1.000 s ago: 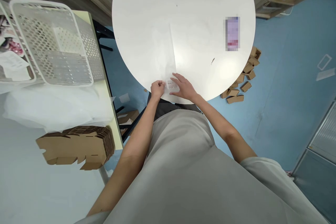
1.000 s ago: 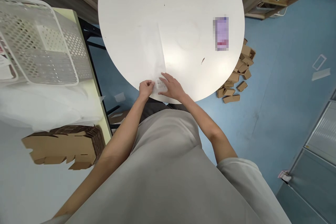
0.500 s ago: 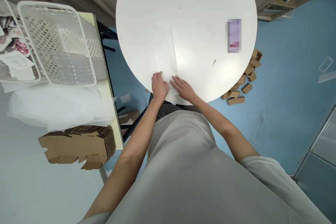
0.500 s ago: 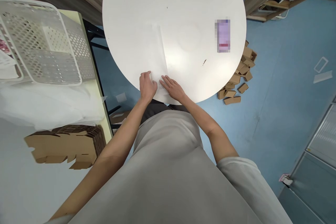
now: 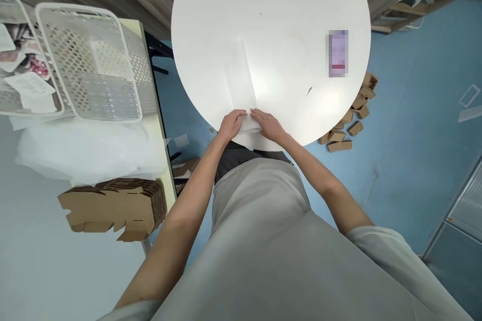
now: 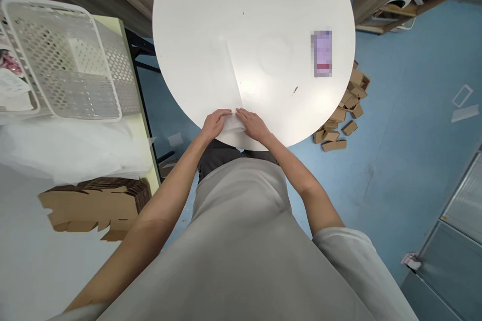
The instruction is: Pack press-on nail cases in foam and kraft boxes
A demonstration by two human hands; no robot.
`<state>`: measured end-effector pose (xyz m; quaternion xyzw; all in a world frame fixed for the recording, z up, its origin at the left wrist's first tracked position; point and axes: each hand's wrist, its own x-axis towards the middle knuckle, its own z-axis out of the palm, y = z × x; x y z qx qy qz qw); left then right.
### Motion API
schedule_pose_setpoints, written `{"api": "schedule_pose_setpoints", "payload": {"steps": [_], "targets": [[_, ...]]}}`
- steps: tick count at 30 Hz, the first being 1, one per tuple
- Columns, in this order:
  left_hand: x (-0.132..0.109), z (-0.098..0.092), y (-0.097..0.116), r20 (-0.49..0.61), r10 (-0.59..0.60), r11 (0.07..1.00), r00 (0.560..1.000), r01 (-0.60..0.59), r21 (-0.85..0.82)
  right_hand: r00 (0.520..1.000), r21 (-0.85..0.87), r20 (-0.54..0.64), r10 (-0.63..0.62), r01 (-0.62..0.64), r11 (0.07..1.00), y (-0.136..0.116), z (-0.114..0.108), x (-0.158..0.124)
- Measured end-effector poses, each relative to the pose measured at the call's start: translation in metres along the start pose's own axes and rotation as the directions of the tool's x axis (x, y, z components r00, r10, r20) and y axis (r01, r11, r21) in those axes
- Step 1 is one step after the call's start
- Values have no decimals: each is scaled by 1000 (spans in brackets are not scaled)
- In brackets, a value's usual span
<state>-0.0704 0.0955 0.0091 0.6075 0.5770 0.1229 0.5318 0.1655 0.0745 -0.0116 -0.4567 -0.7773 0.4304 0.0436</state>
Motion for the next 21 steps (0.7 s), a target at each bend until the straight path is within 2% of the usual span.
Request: {"api": "schedule_pose_setpoints", "payload": {"steps": [3, 5, 10, 14, 17, 21], "targets": [[-8, -1, 6, -11, -139, 985, 990, 137, -101, 1000, -3, -19, 19, -19, 1000, 0, -5, 3], [-12, 1, 11, 7, -191, 975, 981, 191, -118, 999, -13, -22, 44, -44, 999, -3, -10, 7], [-18, 9, 10, 32, -136, 990, 990, 136, 24, 994, 13, -42, 97, -97, 995, -8, -21, 18], [-13, 13, 3, -88, -97, 995, 991, 100, 28, 988, 7, -71, 138, -138, 990, -7, -24, 25], [-2, 11, 1, -170, -189, 982, 967, 191, -3, 967, -12, -95, 237, -239, 971, -5, -24, 29], [13, 9, 4, -252, -286, 955, 924, 296, 0, 914, 17, -102, 393, -393, 919, -11, -22, 34]]}}
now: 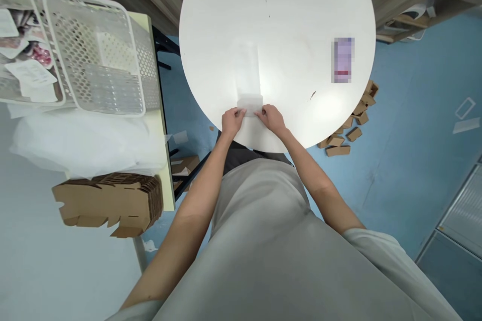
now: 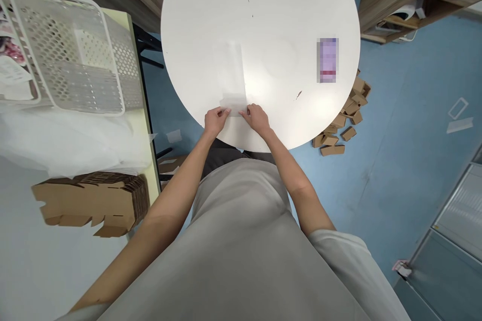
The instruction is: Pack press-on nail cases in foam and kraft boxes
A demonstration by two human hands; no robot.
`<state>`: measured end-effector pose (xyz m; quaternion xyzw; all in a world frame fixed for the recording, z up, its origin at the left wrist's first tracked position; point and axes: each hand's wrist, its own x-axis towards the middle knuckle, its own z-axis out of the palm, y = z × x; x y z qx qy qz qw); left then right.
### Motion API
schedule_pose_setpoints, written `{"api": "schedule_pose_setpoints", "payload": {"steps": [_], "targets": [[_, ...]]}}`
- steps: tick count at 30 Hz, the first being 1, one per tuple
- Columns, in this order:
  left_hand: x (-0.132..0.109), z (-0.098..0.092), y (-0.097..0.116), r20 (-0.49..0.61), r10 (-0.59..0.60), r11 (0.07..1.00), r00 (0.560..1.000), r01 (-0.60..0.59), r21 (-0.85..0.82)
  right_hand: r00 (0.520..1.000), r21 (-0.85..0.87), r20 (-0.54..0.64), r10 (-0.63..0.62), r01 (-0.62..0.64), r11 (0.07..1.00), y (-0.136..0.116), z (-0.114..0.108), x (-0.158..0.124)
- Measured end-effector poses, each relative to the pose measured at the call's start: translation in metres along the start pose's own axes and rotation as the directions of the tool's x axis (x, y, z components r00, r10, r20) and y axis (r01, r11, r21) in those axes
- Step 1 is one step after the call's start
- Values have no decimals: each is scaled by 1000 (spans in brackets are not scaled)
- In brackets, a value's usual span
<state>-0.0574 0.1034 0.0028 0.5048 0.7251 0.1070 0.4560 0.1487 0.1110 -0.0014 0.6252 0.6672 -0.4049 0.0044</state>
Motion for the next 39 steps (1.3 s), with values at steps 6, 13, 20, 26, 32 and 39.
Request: {"api": "schedule_pose_setpoints", "payload": {"steps": [6, 13, 20, 26, 32, 39], "targets": [[6, 8, 10, -99, -87, 996, 991, 86, -6, 976, 83, -73, 204, -198, 977, -11, 7, -6], [7, 14, 17, -172, -96, 990, 980, 111, 82, 986, -64, -153, 65, -76, 995, -27, 4, -3], [15, 7, 19, 125, 418, 845, 900, -436, 310, 967, -124, -31, -253, 247, 961, -21, 1, 3], [16, -5, 8, 273, 462, 790, 844, -531, 307, 938, -162, 70, -339, 346, 924, -4, -10, 7], [9, -9, 2, 313, 468, 779, 826, -553, 294, 916, -189, 107, -387, 400, 897, -5, -11, 2], [-21, -9, -14, 378, 473, 729, 796, -595, 340, 840, -179, 216, -497, 535, 826, 6, -8, -16]]}}
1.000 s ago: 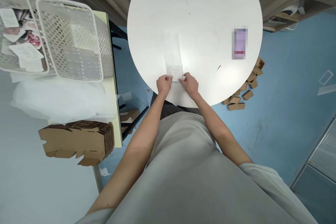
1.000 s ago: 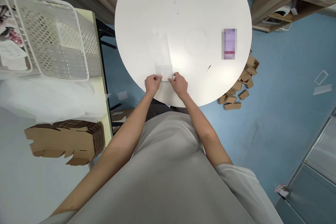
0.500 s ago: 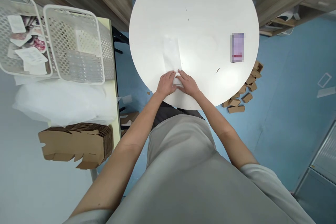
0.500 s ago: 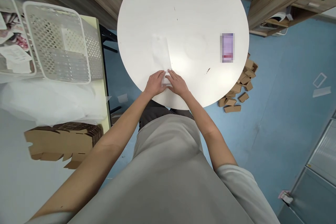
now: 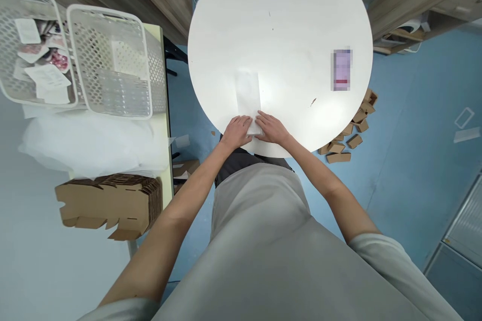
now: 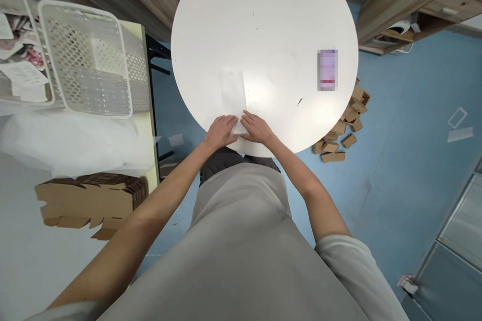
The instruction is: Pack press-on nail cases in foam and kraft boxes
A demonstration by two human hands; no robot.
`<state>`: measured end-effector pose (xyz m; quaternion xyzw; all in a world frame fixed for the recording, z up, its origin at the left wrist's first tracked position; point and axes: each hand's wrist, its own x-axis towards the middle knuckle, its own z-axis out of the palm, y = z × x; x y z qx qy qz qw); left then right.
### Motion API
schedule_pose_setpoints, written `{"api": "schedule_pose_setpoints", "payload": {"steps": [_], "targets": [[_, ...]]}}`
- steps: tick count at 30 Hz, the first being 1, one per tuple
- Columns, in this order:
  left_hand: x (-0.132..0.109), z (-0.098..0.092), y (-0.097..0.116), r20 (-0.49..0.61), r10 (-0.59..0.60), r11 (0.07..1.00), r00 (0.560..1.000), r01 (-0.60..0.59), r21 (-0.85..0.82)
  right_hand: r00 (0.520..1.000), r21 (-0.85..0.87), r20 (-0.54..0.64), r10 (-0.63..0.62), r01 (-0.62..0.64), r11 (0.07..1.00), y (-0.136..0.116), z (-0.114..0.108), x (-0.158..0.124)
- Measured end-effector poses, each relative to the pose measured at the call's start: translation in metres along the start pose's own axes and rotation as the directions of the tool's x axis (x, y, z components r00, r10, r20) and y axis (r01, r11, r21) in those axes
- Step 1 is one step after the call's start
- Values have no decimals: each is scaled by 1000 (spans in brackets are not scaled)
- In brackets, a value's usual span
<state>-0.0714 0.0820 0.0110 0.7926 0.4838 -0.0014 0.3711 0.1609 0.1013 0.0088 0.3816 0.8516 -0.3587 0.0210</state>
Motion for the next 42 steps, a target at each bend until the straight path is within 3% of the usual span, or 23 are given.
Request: {"api": "schedule_pose_setpoints", "payload": {"steps": [9, 16, 25, 30, 34, 39, 40, 42], "targets": [[-12, 6, 11, -18, -54, 998, 998, 54, -30, 998, -17, 56, -28, 29, 999, 1, 1, 3], [-12, 5, 18, -39, -187, 973, 982, 179, -147, 998, 9, 6, 59, -59, 998, -8, -5, -2], [0, -8, 6, -88, -417, 853, 904, 357, -381, 973, 54, -24, 228, -226, 973, -2, -22, 27], [14, -8, -5, -78, -579, 751, 811, 494, -439, 883, 44, 3, 470, -469, 882, -3, -22, 48], [21, -5, -10, -85, -642, 706, 762, 545, -452, 838, 36, -17, 545, -545, 838, -7, -18, 56], [19, -1, -5, -101, -722, 645, 684, 613, -457, 845, 53, -231, 483, -485, 873, -15, -11, 62], [19, 0, -3, -150, -708, 671, 690, 591, -448, 863, 37, -256, 436, -442, 896, -17, -11, 64], [20, 0, 0, -257, -607, 775, 752, 489, -400, 912, -8, -249, 327, -340, 941, -20, -11, 66]]}}
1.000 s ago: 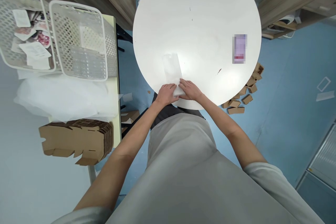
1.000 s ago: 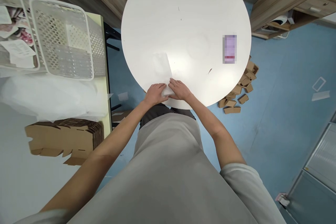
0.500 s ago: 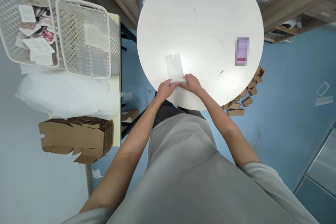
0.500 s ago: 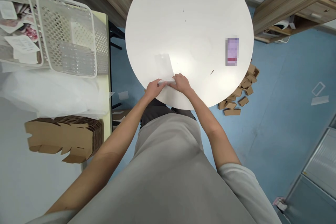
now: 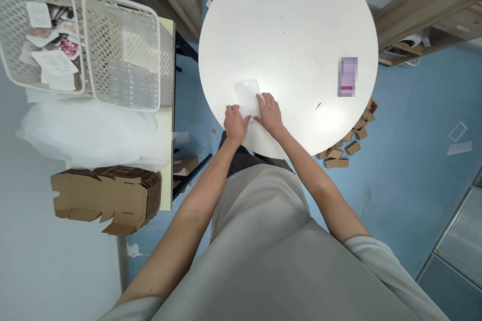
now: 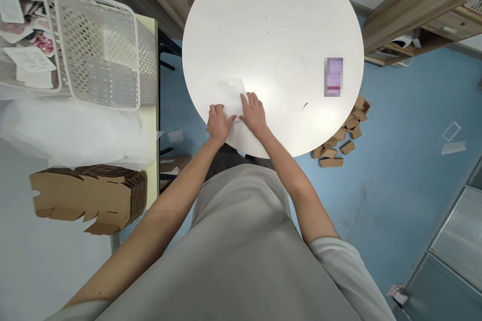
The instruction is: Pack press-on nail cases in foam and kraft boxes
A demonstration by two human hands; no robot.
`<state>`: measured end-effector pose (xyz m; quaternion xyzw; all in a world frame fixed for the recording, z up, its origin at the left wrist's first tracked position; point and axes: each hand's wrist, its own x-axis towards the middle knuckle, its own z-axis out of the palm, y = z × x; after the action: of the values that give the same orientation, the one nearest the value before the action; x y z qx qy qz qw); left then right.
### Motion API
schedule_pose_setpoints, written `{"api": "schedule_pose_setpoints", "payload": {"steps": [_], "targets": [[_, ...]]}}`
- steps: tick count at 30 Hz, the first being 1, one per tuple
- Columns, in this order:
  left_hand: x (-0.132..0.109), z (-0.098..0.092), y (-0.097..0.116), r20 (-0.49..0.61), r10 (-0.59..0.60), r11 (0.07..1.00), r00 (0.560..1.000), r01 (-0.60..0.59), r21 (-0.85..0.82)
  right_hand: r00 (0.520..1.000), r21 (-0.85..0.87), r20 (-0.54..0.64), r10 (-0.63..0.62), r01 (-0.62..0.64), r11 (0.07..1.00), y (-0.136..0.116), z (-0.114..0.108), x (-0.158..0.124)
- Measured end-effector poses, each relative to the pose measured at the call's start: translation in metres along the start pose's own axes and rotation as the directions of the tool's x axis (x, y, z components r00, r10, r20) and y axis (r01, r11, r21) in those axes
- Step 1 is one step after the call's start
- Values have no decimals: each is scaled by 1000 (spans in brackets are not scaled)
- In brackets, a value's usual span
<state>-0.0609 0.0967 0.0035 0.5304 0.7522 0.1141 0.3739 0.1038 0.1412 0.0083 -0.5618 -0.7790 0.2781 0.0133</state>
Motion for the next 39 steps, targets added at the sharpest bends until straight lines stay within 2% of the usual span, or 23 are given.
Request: {"api": "schedule_pose_setpoints", "payload": {"steps": [3, 6, 11, 18, 22, 30, 39], "targets": [[0, 1, 3, 89, 260, 963, 961, -265, 47, 987, 0, 92, -133, 134, 991, 1, -4, 0], [1, -1, 3, 185, 363, 915, 913, -387, 113, 964, 30, 177, -197, 195, 980, 10, -9, -6], [-1, -8, -4, 245, 414, 874, 877, -458, 161, 952, 32, 216, -218, 216, 976, 22, -11, -23], [-10, -14, -24, 324, 473, 838, 819, -532, 121, 959, 31, 192, -209, 207, 978, 20, 0, -53], [-14, -18, -30, 334, 502, 823, 798, -559, 100, 962, 29, 199, -185, 183, 983, 18, -1, -61], [-2, -27, -24, 356, 482, 842, 800, -536, 64, 973, 65, 168, -158, 149, 987, 15, -22, -52], [20, -45, -5, 310, 368, 912, 877, -405, 65, 997, 73, 80, 11, -16, 997, 0, -22, -32]]}}
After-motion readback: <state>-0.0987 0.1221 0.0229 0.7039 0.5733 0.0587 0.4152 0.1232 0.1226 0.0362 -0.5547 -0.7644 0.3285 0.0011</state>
